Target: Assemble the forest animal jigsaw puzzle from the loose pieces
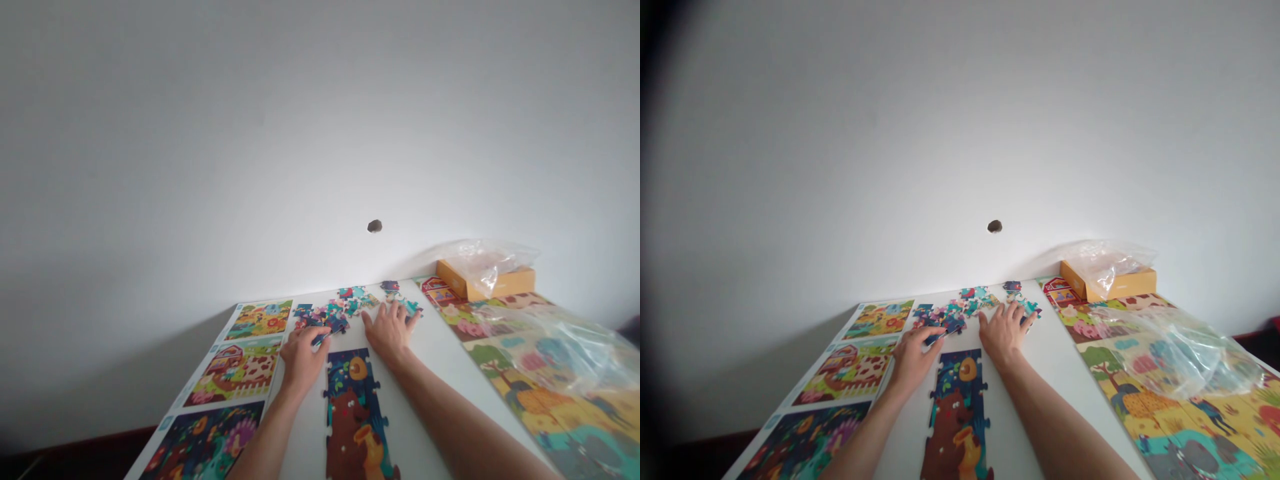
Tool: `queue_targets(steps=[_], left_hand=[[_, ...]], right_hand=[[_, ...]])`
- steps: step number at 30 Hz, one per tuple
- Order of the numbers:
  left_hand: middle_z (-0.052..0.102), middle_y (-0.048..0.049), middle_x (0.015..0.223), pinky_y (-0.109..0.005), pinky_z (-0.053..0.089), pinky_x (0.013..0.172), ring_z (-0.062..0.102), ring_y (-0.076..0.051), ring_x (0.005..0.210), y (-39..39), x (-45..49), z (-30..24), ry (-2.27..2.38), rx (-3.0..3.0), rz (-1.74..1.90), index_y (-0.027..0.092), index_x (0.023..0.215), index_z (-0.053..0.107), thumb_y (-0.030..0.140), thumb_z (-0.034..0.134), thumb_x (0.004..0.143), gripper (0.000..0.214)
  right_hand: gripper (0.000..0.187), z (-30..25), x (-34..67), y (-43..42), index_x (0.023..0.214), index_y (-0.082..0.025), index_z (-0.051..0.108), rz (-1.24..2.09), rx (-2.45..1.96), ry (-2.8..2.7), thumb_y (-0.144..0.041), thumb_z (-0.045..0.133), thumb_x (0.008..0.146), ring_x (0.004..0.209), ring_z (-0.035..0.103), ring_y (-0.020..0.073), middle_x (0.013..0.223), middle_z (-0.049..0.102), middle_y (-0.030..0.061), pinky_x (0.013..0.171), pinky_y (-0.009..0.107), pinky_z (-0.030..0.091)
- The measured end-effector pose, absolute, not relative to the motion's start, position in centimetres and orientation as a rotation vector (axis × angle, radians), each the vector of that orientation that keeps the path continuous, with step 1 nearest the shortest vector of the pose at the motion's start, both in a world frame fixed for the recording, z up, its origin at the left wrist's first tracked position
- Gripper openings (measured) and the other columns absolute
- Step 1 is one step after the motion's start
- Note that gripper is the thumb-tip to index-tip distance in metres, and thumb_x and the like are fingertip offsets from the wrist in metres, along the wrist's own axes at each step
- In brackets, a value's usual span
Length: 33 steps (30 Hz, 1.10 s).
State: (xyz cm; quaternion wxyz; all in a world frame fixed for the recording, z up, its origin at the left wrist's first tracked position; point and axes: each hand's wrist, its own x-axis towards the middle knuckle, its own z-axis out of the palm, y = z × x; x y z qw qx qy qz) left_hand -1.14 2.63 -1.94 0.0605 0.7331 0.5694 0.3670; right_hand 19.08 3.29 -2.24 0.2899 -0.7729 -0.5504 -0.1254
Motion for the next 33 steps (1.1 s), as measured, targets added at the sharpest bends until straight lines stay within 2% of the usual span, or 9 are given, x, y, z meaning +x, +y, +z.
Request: queue_targets(steps=[7, 12, 19, 21, 24, 27, 33], left_hand=[[0.073, 0.0036, 0.103, -0.034, 0.044, 0.093, 0.061, -0.02, 0.098, 2.2, -0.8, -1.3, 1.751, 2.257, 1.036, 0.03, 0.09, 0.075, 0.02, 0.064, 0.08, 0.018], [0.072, 0.0039, 0.105, -0.035, 0.045, 0.093, 0.059, -0.021, 0.101, 2.0, -0.6, -1.0, 1.798, 2.266, 1.001, 0.033, 0.089, 0.075, 0.022, 0.065, 0.08, 0.017], [0.071, 0.003, 0.11, -0.039, 0.044, 0.095, 0.057, -0.023, 0.105, 2.0, -0.6, -1.1, 1.831, 2.294, 0.945, 0.034, 0.092, 0.076, 0.024, 0.064, 0.081, 0.019], [0.071, 0.0031, 0.111, -0.039, 0.043, 0.097, 0.057, -0.023, 0.105, 2.1, -0.7, -1.1, 1.827, 2.296, 0.939, 0.034, 0.092, 0.076, 0.024, 0.064, 0.081, 0.019], [0.07, 0.003, 0.111, -0.038, 0.043, 0.096, 0.057, -0.023, 0.106, 2.0, -0.7, -1.1, 1.817, 2.296, 0.941, 0.034, 0.092, 0.076, 0.025, 0.063, 0.082, 0.019], [0.07, 0.004, 0.113, -0.039, 0.043, 0.096, 0.056, -0.023, 0.108, 1.9, -0.7, -1.1, 1.819, 2.288, 0.941, 0.035, 0.092, 0.075, 0.024, 0.063, 0.082, 0.02], [0.069, 0.0048, 0.113, -0.04, 0.041, 0.097, 0.056, -0.024, 0.108, 1.8, -0.6, -0.9, 1.846, 2.276, 0.912, 0.036, 0.091, 0.075, 0.024, 0.064, 0.081, 0.02]], right_hand=[[0.053, -1.1, 17.9, 2.7, 0.122, -0.015, 0.06, -0.075, -2.058, -1.629, -0.054, 0.037, 0.094, 0.115, 0.05, 0.0354, 0.118, 0.062, 0.0183, 0.109, 0.061, 0.003], [0.046, -0.3, 17.3, 2.3, 0.124, -0.021, 0.058, 0.001, -1.926, -1.79, -0.05, 0.038, 0.096, 0.113, 0.053, 0.0314, 0.117, 0.065, 0.0141, 0.11, 0.06, -0.005], [0.034, -0.1, 17.2, 1.9, 0.119, -0.026, 0.059, 0.111, -1.674, -1.995, -0.044, 0.042, 0.096, 0.111, 0.056, 0.0245, 0.113, 0.068, 0.0066, 0.113, 0.051, 0.009], [0.035, -0.1, 17.2, 2.0, 0.121, -0.026, 0.058, 0.062, -1.709, -1.959, -0.044, 0.041, 0.096, 0.118, 0.051, 0.0255, 0.122, 0.064, 0.0085, 0.113, 0.052, 0.009], [0.046, -0.5, 17.5, 2.4, 0.129, -0.023, 0.055, -0.035, -1.896, -1.811, -0.049, 0.04, 0.095, 0.134, 0.034, 0.0327, 0.143, 0.047, 0.0141, 0.111, 0.059, 0.005], [0.052, -0.9, 17.8, 2.8, 0.131, -0.021, 0.054, 0.019, -2.01, -1.783, -0.054, 0.038, 0.094, 0.138, 0.026, 0.0371, 0.148, 0.041, 0.0145, 0.108, 0.065, 0.002], [0.042, -0.4, 17.5, 2.4, 0.117, -0.024, 0.062, 0.026, -1.873, -1.858, -0.049, 0.037, 0.096, 0.12, 0.047, 0.031, 0.119, 0.064, 0.0128, 0.11, 0.063, -0.004]])
